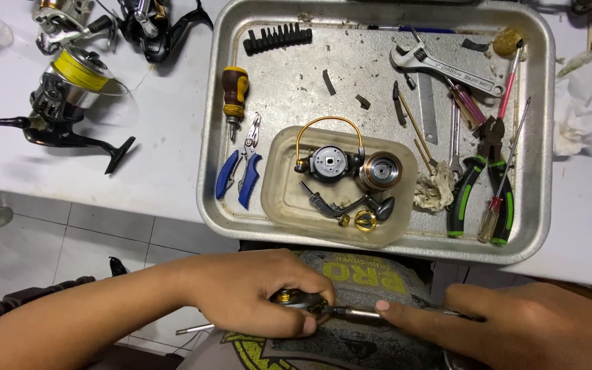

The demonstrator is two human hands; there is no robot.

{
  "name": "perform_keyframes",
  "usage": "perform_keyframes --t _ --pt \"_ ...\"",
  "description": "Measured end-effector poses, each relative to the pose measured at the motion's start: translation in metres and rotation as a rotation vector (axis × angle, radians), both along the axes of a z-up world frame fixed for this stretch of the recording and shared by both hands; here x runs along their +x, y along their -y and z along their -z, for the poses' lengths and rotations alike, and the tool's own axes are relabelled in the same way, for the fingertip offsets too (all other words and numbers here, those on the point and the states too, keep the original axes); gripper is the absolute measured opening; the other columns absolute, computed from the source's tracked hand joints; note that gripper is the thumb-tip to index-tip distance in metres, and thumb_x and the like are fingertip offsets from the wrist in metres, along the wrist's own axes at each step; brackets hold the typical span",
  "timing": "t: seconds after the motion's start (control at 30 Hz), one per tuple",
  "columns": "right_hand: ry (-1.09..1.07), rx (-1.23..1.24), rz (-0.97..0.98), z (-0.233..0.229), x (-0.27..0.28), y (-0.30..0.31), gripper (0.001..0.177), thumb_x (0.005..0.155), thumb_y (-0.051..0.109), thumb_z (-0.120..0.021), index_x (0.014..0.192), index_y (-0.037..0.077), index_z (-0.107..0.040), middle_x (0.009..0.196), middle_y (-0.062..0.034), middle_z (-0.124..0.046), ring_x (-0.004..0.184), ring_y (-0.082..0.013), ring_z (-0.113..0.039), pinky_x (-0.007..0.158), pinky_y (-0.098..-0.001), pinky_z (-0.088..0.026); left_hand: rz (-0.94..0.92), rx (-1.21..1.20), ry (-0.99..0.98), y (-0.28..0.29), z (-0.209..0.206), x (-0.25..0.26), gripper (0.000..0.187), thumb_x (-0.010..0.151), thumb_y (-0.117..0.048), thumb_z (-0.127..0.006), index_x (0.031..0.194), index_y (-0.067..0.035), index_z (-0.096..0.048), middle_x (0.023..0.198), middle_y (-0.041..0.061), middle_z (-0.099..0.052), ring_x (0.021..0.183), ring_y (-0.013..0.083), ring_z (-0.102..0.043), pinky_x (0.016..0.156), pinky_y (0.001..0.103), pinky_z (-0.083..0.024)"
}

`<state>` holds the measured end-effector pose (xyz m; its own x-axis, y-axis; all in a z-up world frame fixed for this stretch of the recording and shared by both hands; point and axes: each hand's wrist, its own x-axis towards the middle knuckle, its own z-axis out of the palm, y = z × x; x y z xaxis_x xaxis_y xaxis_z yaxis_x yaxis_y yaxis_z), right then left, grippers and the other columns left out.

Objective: The person disassembles a fishing reel, using a screwdriver to remove screws and a multi-tool to manipulate internal components. They clean parts with a cloth and place removed pieces into a metal tray.

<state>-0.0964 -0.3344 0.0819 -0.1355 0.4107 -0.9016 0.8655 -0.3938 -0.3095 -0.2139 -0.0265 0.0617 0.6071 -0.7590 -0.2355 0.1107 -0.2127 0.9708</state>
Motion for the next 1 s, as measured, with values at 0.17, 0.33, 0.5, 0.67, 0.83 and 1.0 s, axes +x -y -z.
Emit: perform_keyframes --t 0.17,0.33,0.5,0.67,0.83,1.0 --pt "0.034 0.035 0.165 -0.001 0.002 0.002 0.092 0.099 0.088 -0.059 0.17 0.086 0.001 0.091 0.0123 -0.046 0.07 -0.0123 -0.062 0.065 -0.0335 -0.047 0.017 -0.069 -0.079 -0.004 0.005 0.001 0.012 0.098 -0.021 -0.053 0.098 -0.011 -0.059 0.087 0.001 -0.058 0.081 0.0157 -0.052 0.081 0.032 -0.044" --pt "0.04 0.139 0.154 0.002 0.002 0.004 0.098 0.1 0.086 -0.066 0.172 0.081 0.001 0.085 0.0095 -0.045 0.061 -0.0158 -0.055 0.059 -0.0354 -0.046 0.017 -0.062 -0.083 -0.005 0.002 0.002 0.014 0.099 -0.023 -0.052 0.097 -0.011 -0.059 0.087 0.001 -0.057 0.081 0.0166 -0.053 0.08 0.032 -0.044" --pt "0.078 0.38 0.365 -0.012 0.005 0.008 0.098 0.092 0.07 -0.082 0.171 0.074 -0.025 0.08 0.0115 -0.058 0.061 -0.0051 -0.073 0.057 -0.0287 -0.057 -0.099 0.079 0.236 -0.012 -0.038 0.01 0.022 0.091 -0.026 -0.052 0.102 -0.01 -0.062 0.089 0.007 -0.069 0.075 0.0258 -0.066 0.068 0.037 -0.05" --pt "0.137 0.452 0.741 -0.022 0.017 -0.004 0.085 0.077 0.073 -0.073 0.157 0.069 -0.045 0.148 0.0315 -0.071 0.13 -0.0024 -0.075 0.103 -0.0444 -0.065 -0.325 0.354 0.724 -0.024 -0.05 0.03 0.043 0.088 -0.036 -0.049 0.114 -0.004 -0.063 0.102 0.013 -0.073 0.087 0.0345 -0.071 0.069 0.045 -0.053" --pt "0.082 0.335 0.794 -0.029 0.021 -0.026 0.083 0.081 0.069 -0.069 0.159 0.073 -0.038 0.16 0.0317 -0.056 0.143 -0.0063 -0.061 0.116 -0.0475 -0.053 -0.388 0.404 0.86 -0.025 -0.035 0.035 0.039 0.086 -0.035 -0.053 0.111 -0.007 -0.064 0.09 0.008 -0.071 0.077 0.0319 -0.068 0.057 0.044 -0.048" --pt "0.018 0.241 0.839 -0.027 0.019 -0.038 0.083 0.082 0.066 -0.072 0.158 0.073 -0.039 0.164 0.0356 -0.05 0.148 -0.0028 -0.057 0.119 -0.0435 -0.051 -0.413 0.402 0.913 -0.026 -0.029 0.033 0.038 0.087 -0.034 -0.054 0.109 -0.005 -0.063 0.087 0.009 -0.068 0.072 0.0325 -0.065 0.054 0.044 -0.047"
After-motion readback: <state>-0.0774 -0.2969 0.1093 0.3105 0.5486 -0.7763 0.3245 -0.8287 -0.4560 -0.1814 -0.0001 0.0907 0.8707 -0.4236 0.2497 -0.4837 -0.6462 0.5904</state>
